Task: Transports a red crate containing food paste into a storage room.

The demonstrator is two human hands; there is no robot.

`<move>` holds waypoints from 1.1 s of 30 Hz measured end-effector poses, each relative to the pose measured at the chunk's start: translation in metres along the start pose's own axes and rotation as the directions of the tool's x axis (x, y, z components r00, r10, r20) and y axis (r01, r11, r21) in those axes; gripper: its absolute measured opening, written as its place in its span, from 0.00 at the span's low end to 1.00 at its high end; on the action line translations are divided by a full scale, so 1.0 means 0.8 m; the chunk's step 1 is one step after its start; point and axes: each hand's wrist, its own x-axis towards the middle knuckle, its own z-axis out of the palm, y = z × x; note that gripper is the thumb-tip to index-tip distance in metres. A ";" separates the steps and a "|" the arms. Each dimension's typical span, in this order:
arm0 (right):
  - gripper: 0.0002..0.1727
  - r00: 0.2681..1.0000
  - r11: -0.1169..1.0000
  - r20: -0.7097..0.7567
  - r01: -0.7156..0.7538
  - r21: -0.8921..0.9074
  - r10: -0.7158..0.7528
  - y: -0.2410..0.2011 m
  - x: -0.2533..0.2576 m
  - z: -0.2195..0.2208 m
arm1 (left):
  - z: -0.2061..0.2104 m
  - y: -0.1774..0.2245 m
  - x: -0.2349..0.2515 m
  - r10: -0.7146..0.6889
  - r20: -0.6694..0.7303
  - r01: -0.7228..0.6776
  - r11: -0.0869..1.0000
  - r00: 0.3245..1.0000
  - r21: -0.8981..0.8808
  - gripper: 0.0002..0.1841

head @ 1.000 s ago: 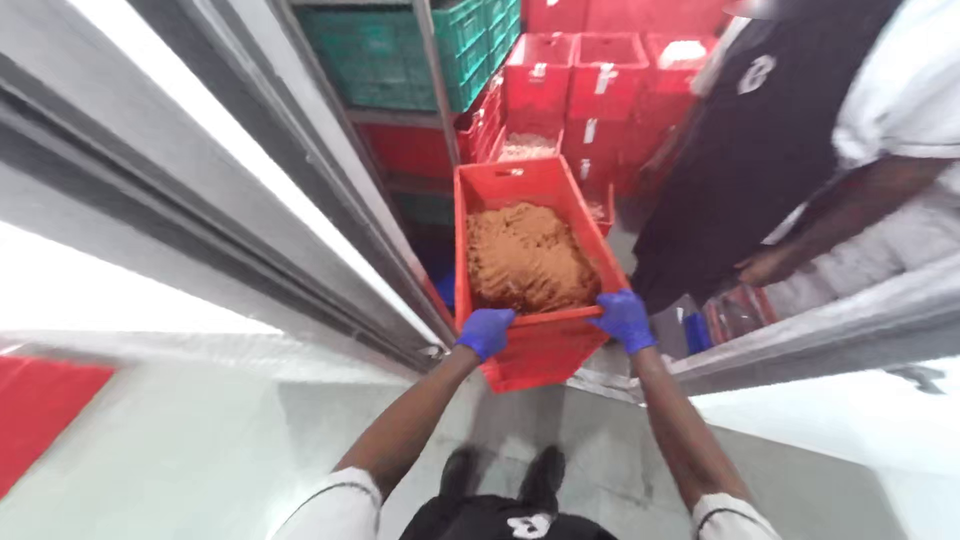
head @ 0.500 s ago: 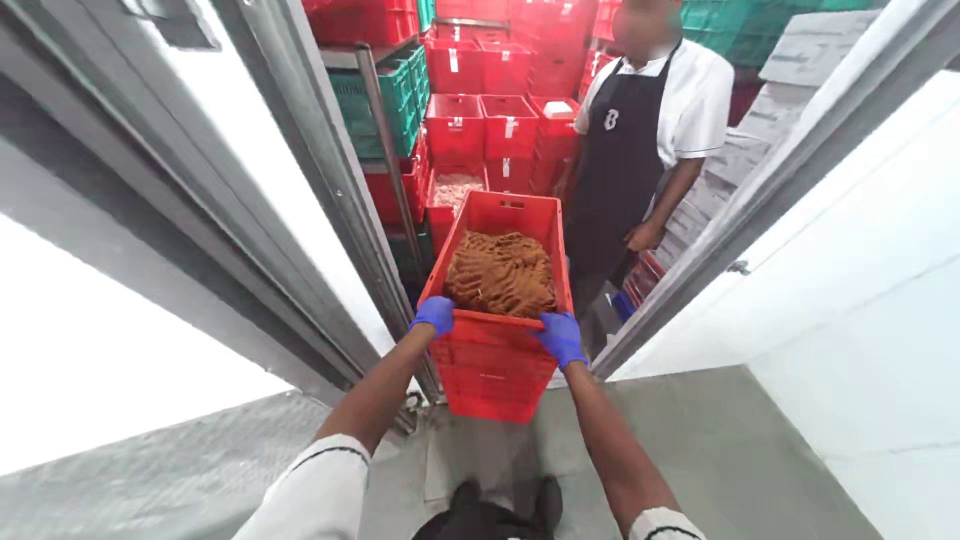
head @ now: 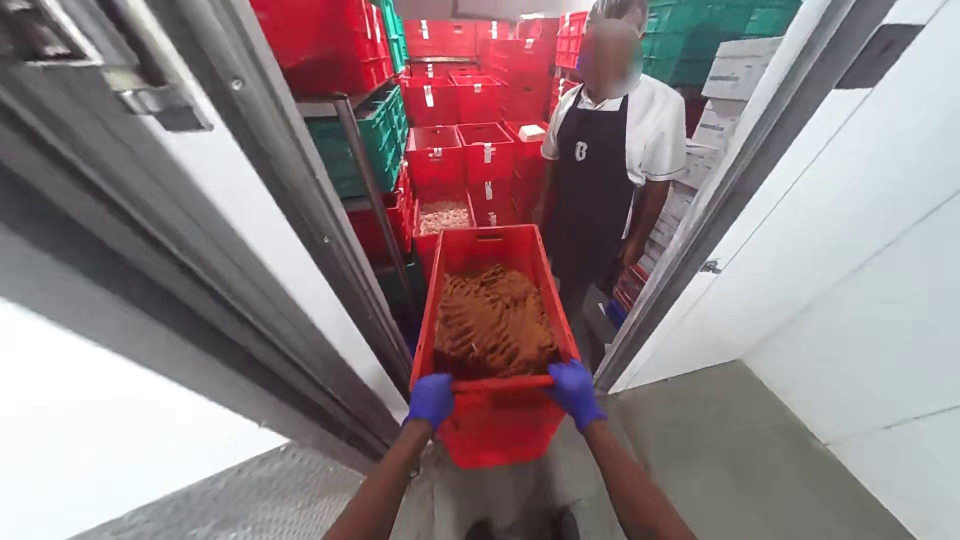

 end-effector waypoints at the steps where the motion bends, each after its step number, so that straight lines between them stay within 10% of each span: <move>1: 0.18 0.987 0.999 -0.151 0.054 0.003 -0.053 0.006 -0.005 0.007 | 0.004 0.003 -0.007 -0.014 0.004 0.014 1.000 1.000 0.002 0.17; 8: 0.17 0.979 0.982 -0.081 0.187 -0.002 -0.186 0.044 0.001 0.005 | 0.018 0.043 -0.029 -0.164 0.070 0.163 0.986 0.984 0.030 0.18; 14: 0.23 0.917 0.979 0.358 0.125 0.162 -0.176 0.053 0.038 -0.025 | -0.006 0.068 -0.001 -0.282 0.211 0.260 0.958 0.936 0.124 0.17; 22: 0.27 0.862 0.990 0.493 0.064 0.124 -0.118 0.039 0.046 -0.055 | -0.007 0.080 -0.007 -0.321 0.070 0.312 0.943 0.945 0.116 0.15; 33: 0.27 0.921 0.997 0.384 0.050 0.061 -0.069 0.022 -0.142 -0.053 | 0.091 0.087 -0.170 -0.182 0.048 0.181 0.983 0.982 0.016 0.17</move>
